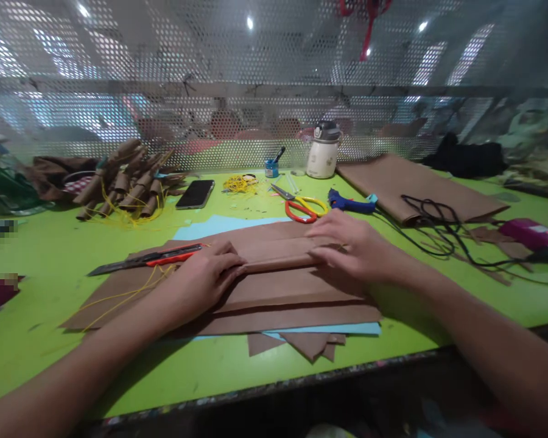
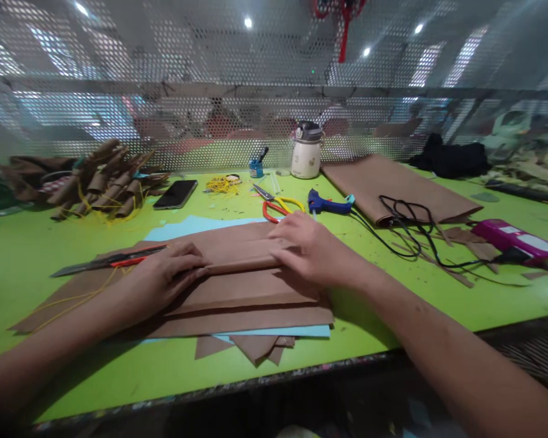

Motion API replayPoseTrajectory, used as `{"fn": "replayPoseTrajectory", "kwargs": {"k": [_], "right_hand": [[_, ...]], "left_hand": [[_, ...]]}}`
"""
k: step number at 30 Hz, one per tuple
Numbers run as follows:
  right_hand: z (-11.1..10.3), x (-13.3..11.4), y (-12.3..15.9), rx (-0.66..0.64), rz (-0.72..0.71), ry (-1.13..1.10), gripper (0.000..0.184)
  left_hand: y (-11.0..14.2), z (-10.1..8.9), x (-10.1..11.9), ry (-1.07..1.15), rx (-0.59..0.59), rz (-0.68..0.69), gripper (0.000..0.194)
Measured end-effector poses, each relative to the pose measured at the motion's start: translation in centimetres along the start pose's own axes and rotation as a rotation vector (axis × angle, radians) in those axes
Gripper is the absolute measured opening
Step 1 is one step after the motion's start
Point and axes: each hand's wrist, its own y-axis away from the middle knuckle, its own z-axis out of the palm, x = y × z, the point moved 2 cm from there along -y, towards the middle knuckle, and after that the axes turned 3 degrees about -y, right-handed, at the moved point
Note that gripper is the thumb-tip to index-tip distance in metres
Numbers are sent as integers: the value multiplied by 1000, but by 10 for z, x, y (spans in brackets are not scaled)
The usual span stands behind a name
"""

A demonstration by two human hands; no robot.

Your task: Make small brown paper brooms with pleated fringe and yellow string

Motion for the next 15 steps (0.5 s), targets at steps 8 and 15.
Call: {"fn": "replayPoseTrajectory", "kwargs": {"k": [8, 15], "right_hand": [[36, -4, 8, -184, -47, 127, 22], [37, 3, 8, -215, -28, 24, 26]], "left_hand": [[4, -1, 5, 12, 2, -93, 29], [7, -3, 11, 19, 24, -37, 27]]}}
